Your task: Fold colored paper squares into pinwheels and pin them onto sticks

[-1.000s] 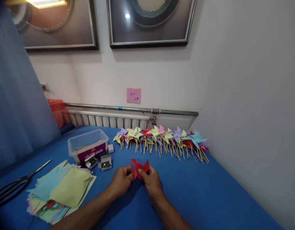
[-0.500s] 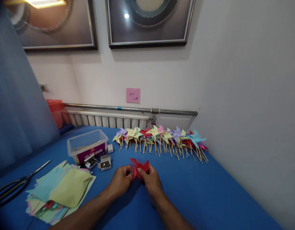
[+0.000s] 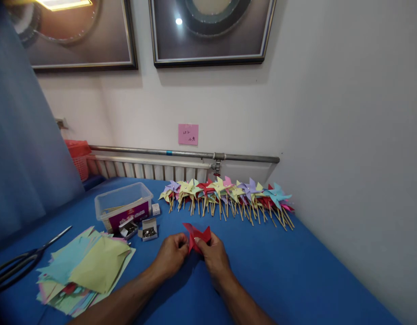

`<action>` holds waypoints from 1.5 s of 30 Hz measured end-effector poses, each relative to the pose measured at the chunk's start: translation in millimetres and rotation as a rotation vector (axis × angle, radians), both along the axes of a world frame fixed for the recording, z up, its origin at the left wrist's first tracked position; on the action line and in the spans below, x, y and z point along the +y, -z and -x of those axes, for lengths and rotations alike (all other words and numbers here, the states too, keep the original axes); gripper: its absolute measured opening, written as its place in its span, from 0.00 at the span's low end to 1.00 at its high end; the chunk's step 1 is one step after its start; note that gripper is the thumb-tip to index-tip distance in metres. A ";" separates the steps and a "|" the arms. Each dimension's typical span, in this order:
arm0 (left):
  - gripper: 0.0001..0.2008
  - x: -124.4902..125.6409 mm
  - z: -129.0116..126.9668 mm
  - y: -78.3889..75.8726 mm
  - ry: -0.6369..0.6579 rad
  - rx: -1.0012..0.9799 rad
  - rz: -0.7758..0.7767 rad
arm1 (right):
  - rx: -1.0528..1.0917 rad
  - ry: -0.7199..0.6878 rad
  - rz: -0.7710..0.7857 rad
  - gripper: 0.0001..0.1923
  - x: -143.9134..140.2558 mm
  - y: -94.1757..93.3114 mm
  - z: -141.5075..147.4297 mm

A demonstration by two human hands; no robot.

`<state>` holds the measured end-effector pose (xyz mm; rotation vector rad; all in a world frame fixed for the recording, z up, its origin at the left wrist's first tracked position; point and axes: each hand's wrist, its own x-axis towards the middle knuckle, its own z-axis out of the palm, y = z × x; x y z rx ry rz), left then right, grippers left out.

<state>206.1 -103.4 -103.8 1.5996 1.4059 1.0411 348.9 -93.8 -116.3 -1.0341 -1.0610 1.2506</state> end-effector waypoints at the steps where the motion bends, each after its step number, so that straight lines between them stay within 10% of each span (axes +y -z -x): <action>1: 0.08 -0.2 -0.1 -0.2 -0.002 -0.002 0.004 | -0.001 0.003 -0.002 0.19 -0.2 0.0 0.0; 45: 0.08 -1.2 0.0 -1.7 -0.012 0.017 -0.004 | 0.017 0.002 -0.004 0.18 3.9 4.5 0.7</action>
